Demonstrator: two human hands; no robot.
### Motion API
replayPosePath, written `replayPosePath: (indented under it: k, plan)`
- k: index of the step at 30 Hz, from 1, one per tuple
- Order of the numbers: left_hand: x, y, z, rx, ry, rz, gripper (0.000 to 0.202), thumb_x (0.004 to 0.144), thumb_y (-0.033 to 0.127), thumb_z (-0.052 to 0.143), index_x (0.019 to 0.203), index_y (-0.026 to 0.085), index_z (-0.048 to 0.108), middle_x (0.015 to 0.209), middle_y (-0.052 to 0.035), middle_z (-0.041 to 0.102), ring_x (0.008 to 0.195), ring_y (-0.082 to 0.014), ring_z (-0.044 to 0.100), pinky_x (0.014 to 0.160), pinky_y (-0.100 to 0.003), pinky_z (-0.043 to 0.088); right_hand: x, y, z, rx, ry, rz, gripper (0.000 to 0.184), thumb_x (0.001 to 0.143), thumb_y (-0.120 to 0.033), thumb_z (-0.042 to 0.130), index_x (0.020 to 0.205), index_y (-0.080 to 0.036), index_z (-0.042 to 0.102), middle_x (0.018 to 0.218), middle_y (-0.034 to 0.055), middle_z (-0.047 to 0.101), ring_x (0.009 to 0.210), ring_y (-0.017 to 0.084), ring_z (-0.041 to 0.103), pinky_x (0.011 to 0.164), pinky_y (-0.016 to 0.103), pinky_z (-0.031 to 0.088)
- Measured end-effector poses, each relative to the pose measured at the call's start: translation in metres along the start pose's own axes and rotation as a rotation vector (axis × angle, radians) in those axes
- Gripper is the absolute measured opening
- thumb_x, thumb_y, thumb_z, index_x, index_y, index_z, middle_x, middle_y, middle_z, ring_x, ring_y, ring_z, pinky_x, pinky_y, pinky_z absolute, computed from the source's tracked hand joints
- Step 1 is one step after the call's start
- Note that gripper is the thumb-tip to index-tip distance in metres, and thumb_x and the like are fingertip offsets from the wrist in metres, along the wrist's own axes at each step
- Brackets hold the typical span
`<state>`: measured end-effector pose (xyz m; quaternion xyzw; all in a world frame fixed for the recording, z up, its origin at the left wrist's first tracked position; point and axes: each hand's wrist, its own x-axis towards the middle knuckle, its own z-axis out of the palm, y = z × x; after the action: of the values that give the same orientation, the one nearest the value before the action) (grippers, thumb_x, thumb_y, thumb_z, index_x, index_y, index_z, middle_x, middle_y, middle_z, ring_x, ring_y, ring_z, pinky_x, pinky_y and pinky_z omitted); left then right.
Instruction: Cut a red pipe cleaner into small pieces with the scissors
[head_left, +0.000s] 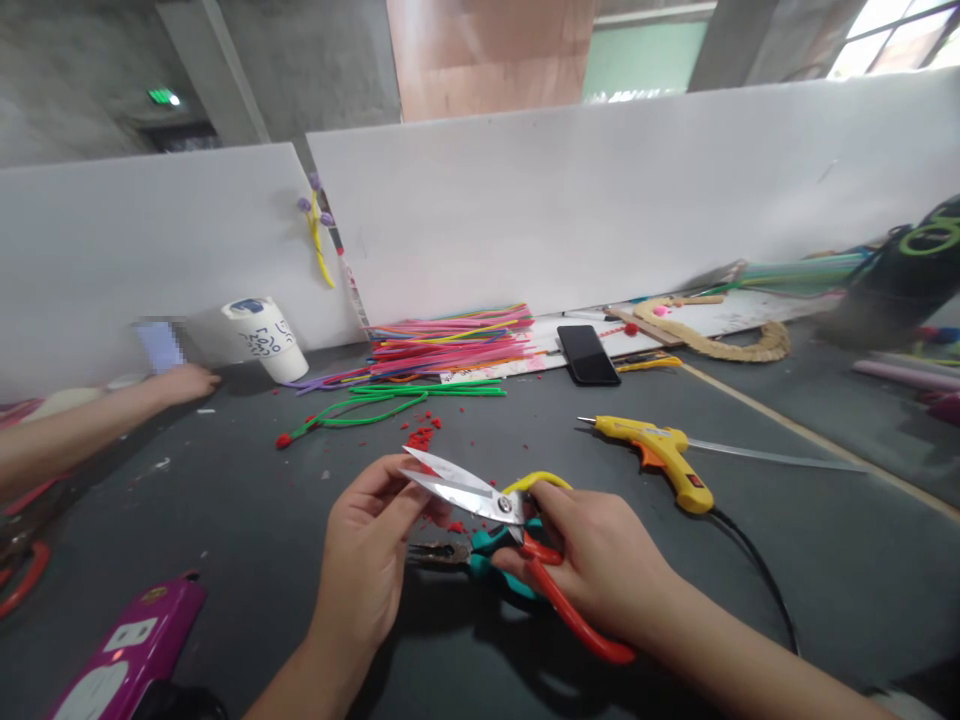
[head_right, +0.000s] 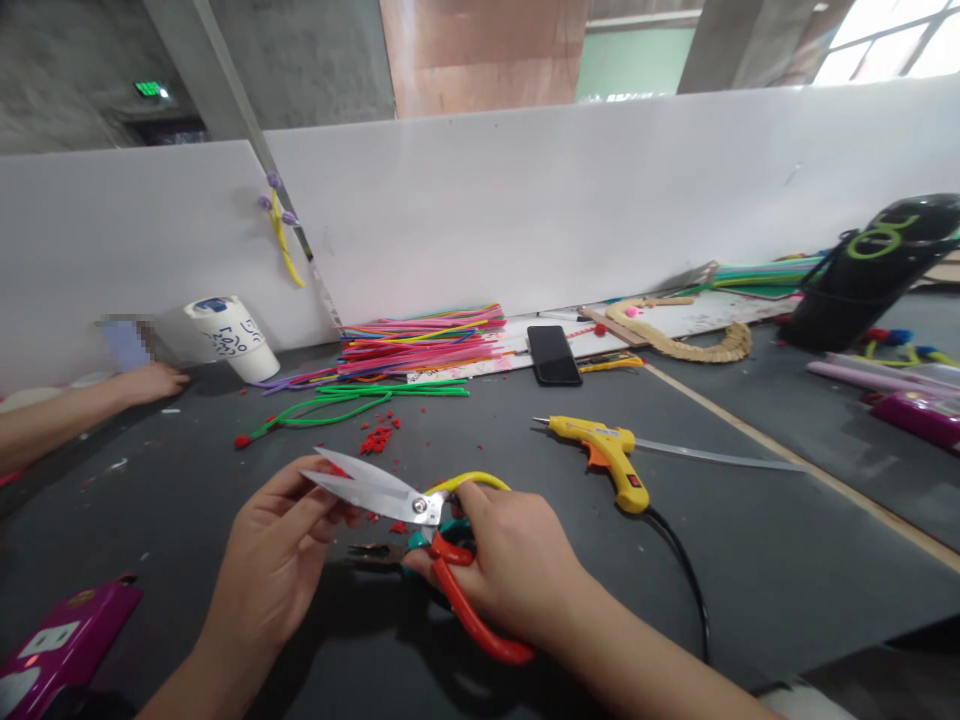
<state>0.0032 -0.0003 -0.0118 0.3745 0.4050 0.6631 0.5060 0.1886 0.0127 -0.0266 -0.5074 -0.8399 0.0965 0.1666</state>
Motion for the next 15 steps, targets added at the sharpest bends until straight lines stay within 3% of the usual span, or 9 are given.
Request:
replayPosePath:
  k: [15]
  plan:
    - [0.0009, 0.0012, 0.0009, -0.014, 0.004, -0.008, 0.004, 0.067, 0.016, 0.068, 0.070, 0.016, 0.067, 0.062, 0.0018, 0.064, 0.052, -0.0072, 0.057, 0.051, -0.016, 0.046, 0.0000, -0.0009, 0.0019, -0.018, 0.009, -0.007, 0.033, 0.076, -0.051, 0.047, 0.072, -0.019, 0.053, 0.060, 0.0027, 0.060, 0.052, 0.016, 0.053, 0.047, 0.024, 0.022]
